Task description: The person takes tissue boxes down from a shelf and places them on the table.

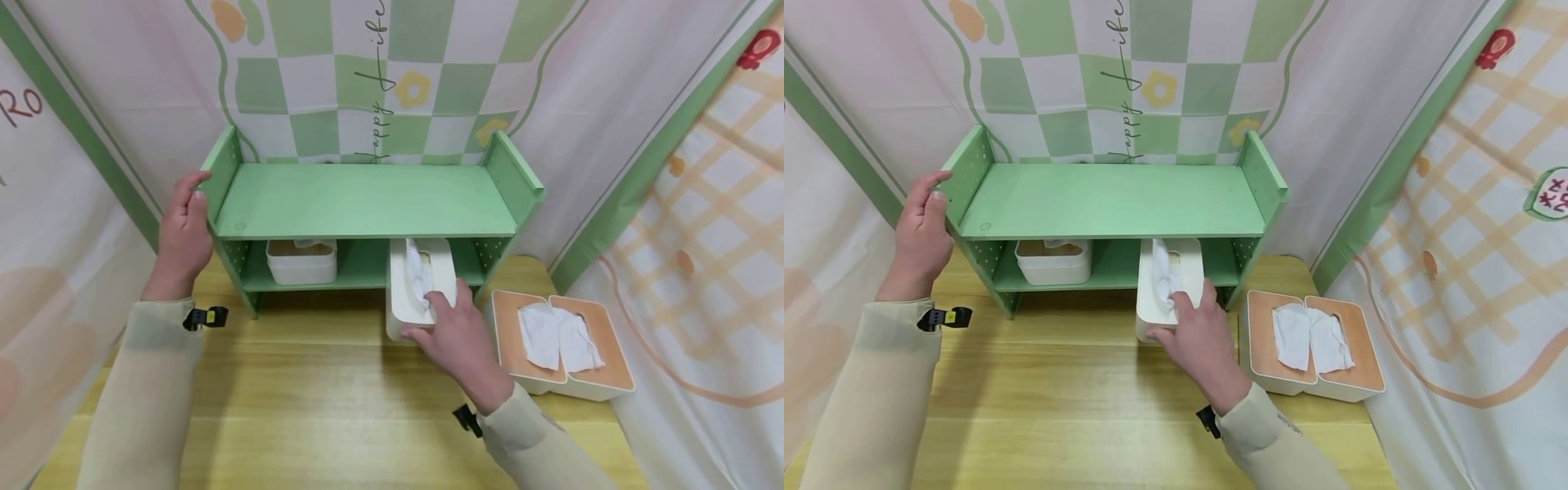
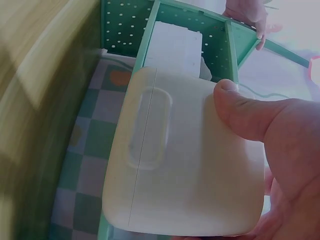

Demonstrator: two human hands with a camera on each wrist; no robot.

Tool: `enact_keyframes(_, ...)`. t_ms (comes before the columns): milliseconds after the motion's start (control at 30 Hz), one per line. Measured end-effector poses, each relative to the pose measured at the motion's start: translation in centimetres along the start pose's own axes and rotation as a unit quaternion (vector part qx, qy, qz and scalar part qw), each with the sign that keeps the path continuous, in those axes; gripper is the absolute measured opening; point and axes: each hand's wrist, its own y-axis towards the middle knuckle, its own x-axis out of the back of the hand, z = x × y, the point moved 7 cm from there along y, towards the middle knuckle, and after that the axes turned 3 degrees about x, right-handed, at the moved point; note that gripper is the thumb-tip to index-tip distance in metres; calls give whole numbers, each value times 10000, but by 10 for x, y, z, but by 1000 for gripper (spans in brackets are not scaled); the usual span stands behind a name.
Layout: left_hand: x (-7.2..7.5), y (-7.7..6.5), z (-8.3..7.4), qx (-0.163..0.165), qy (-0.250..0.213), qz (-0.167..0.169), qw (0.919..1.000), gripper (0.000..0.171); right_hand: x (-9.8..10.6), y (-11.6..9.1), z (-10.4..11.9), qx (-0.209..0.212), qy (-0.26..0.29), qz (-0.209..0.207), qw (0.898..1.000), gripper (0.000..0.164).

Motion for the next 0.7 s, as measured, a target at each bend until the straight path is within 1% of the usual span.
enact_keyframes(267,-1,-1,0,21,-4,-16,10000,48,6,-20,-19,31,-34,-236,9997,70)
enact_keyframes(467,-2,0,-1,6,-96,-25,10000,46,9,-37,-27,-92,90,-214,9997,71)
enact_keyframes(700,0,1,0,8,42,-77,10000,47,12,-48,-31,168,53,-596,9981,71)
